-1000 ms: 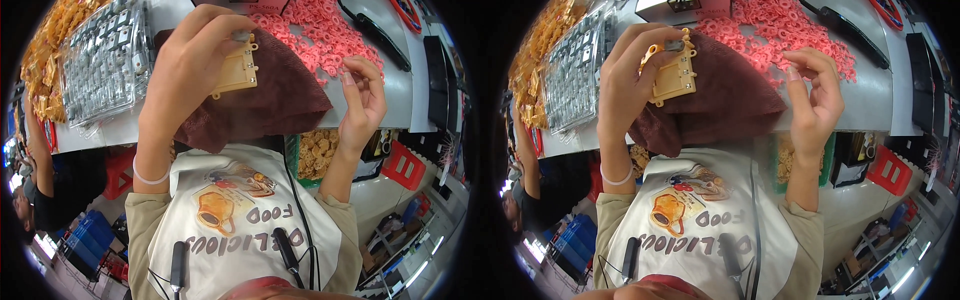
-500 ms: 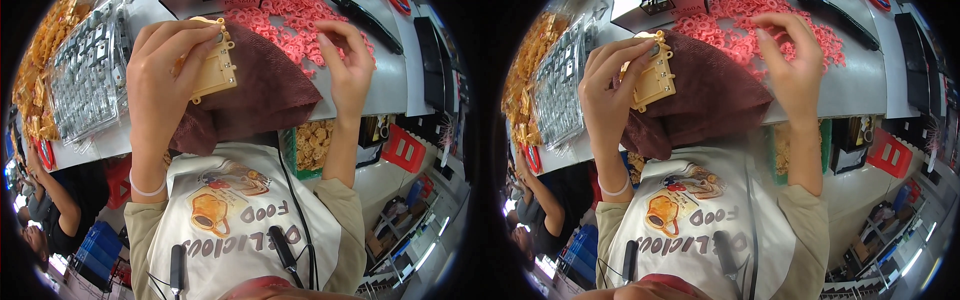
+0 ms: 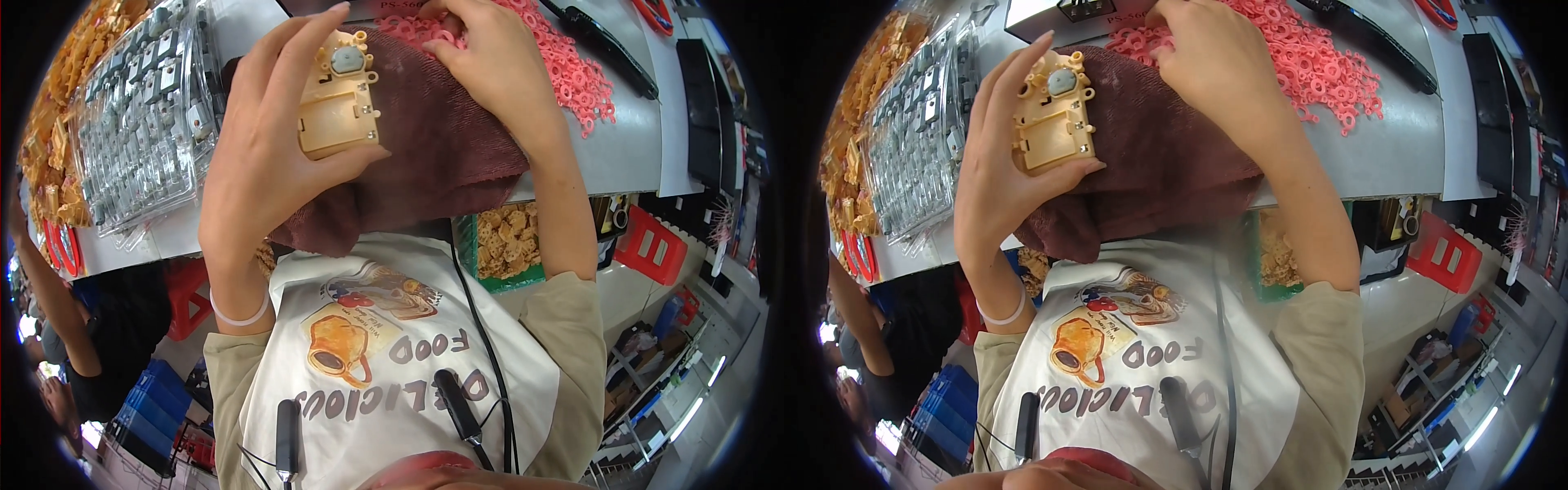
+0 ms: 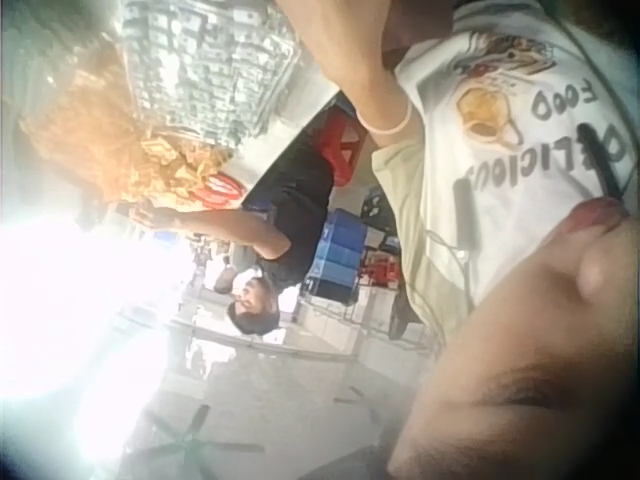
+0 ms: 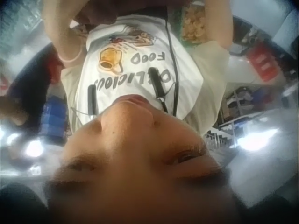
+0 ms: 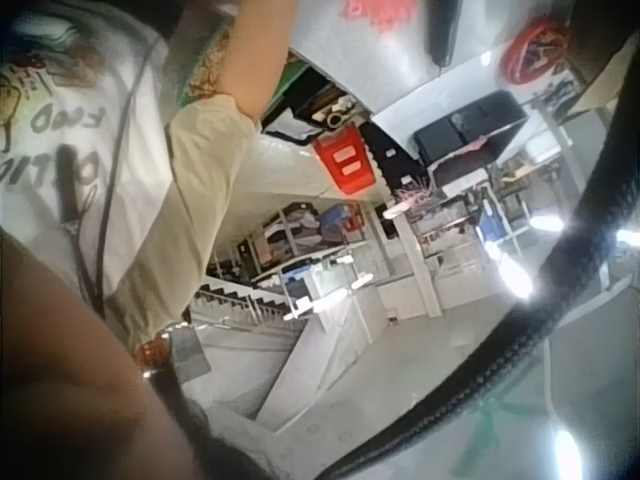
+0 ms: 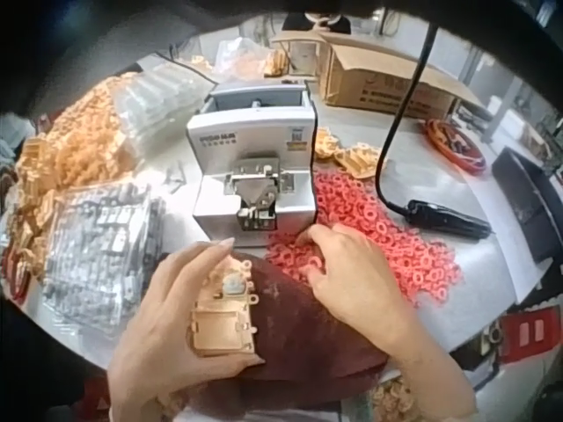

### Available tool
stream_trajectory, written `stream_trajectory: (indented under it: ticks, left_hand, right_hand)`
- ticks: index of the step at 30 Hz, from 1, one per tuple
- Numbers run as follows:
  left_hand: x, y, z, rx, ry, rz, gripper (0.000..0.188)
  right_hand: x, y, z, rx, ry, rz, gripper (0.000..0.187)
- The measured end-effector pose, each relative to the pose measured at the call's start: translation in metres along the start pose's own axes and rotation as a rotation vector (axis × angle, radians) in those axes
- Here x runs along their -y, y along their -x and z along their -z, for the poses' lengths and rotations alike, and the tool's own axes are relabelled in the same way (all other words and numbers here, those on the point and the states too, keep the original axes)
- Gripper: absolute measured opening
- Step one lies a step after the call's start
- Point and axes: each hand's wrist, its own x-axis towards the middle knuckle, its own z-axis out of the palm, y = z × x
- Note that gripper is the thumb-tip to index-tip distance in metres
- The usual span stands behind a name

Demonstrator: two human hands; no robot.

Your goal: The person assembles internal components and gear mechanisms into a plastic toy housing by securing them with screws using an electric screwdriver.

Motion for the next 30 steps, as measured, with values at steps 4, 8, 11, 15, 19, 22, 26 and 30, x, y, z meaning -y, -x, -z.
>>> stream_trajectory:
  ticks: [4, 8, 11, 15, 19, 22, 26, 30]
  left_hand:
    - [0.01, 0.002, 0.0, 0.028, 0.078, -0.012, 0.094]
    - [0.019, 0.001, -0.007, -0.001, 0.169, -0.093, 0.095]
    - [0.017, 0.002, -0.012, -0.043, 0.2, -0.056, 0.095]
    - [0.022, 0.004, -0.016, -0.077, 0.306, -0.054, 0.096]
    - [0.008, -0.004, 0.001, -0.023, 0.266, 0.048, 0.09]
    - [0.005, -0.007, 0.008, 0.102, 0.319, 0.216, 0.088]
    - [0.009, -0.005, 0.01, 0.076, 0.373, 0.238, 0.09]
    - [0.011, -0.006, 0.008, 0.059, 0.42, 0.272, 0.093]
  right_hand:
    - [0.012, 0.002, 0.01, -0.001, -0.143, -0.136, 0.019]
    - [0.015, 0.004, 0.019, -0.108, -0.414, -0.267, 0.011]
    - [0.011, 0.005, 0.025, -0.117, -0.627, -0.271, 0.01]
    - [0.027, -0.001, 0.023, 0.0, -0.885, -0.263, 0.01]
    - [0.033, -0.009, 0.013, 0.151, -0.959, -0.304, 0.009]
    - [0.029, -0.006, 0.013, 0.1, -0.961, -0.313, 0.008]
    - [-0.004, 0.008, 0.014, -0.043, -0.609, -0.129, 0.013]
    - [-0.014, 0.014, 0.014, -0.148, -0.298, -0.195, 0.016]
